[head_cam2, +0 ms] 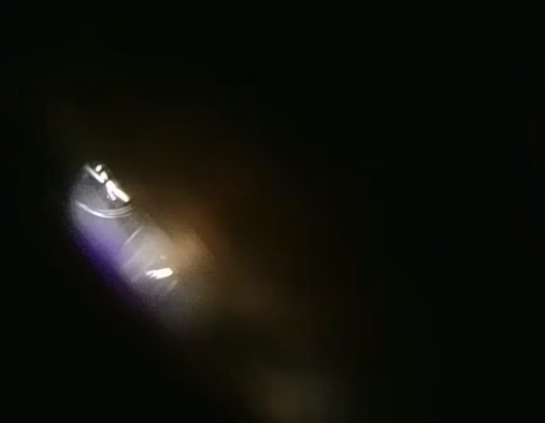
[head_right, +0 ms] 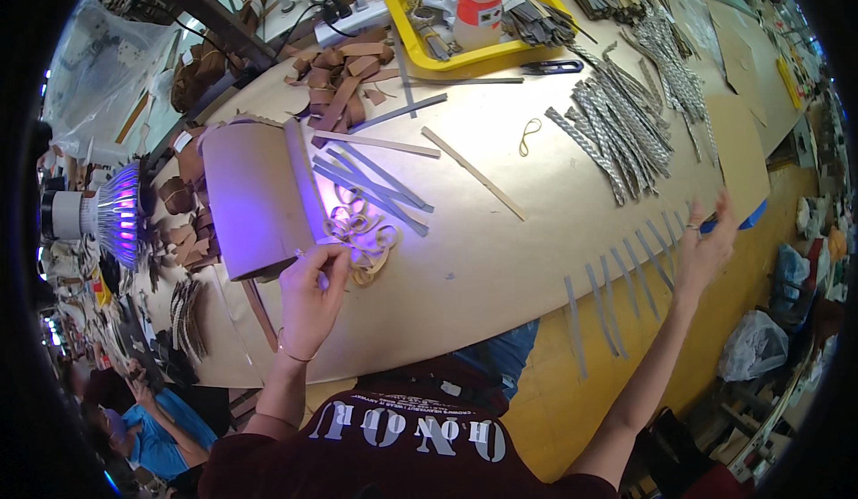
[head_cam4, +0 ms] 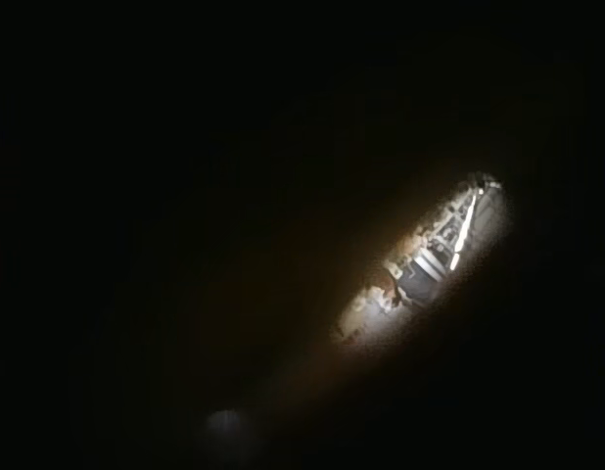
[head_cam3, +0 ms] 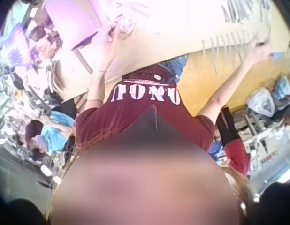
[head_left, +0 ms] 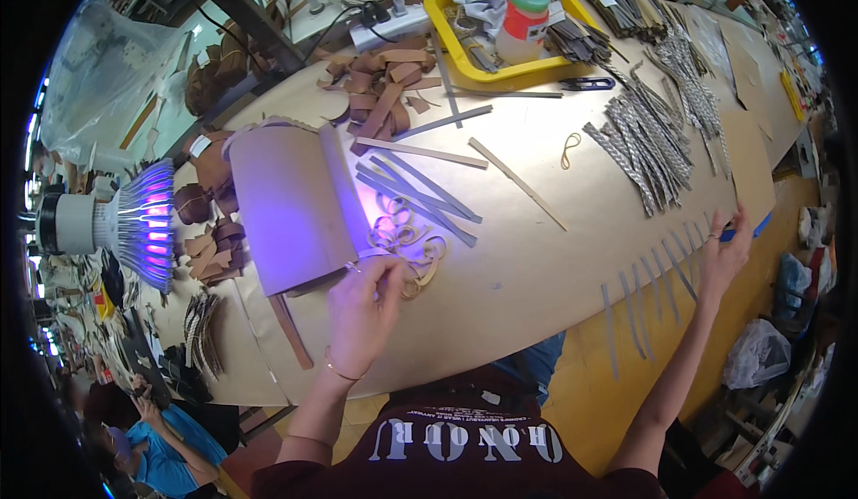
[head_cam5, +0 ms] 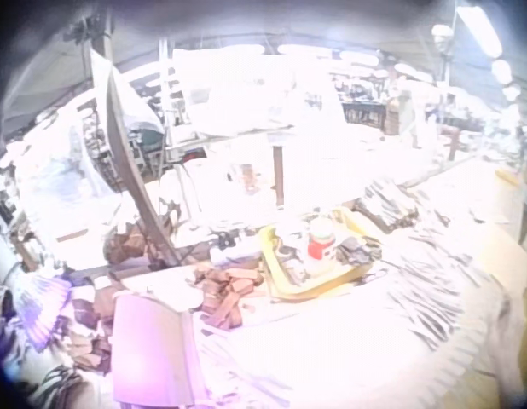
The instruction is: The person repeatedly picks up thin strips and rubber bands from a workbench, wraps the bands around the strips, and places the finished items on the table. The person also moves a bundle of finished cords into a yellow tray.
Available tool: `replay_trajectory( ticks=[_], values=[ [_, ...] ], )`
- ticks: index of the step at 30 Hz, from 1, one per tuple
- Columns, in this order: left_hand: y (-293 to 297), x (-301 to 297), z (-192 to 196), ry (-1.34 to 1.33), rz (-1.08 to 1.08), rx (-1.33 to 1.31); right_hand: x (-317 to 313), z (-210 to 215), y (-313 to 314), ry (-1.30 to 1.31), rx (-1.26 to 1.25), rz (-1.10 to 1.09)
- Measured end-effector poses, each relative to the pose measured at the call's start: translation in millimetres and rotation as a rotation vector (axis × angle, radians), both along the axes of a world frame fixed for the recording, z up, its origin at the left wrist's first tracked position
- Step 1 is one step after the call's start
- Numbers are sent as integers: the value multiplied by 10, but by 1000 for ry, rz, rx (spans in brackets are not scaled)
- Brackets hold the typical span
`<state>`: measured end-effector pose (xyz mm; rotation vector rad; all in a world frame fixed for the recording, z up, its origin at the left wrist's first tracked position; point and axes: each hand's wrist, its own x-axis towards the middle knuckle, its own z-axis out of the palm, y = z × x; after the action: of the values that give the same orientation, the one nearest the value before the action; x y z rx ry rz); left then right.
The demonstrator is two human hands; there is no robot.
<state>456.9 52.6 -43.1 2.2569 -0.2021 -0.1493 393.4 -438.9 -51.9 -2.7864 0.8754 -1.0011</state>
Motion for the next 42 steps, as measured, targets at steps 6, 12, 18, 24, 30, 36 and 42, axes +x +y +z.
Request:
replay_trajectory(
  ticks=[6,12,18,24,30,36,42],
  values=[
    [78,-24,78,-93,127,313,520,7,1834,286,262,714],
    [-29,-84,160,-221,54,115,934,-252,2425,363,257,511],
    [-235,-55,36,-269,-183,-25,941,-569,2363,308,88,459],
    [-334,-90,69,-260,-302,-77,1041,-344,2162,417,495,438],
    [-344,-117,27,-278,-305,-71,1112,-111,2136,559,654,409],
    [-311,-135,-34,-267,-314,-59,944,-277,2248,388,276,616],
    [-290,-183,-32,-251,-397,-39,1143,-449,2347,396,193,525]
  ],
)
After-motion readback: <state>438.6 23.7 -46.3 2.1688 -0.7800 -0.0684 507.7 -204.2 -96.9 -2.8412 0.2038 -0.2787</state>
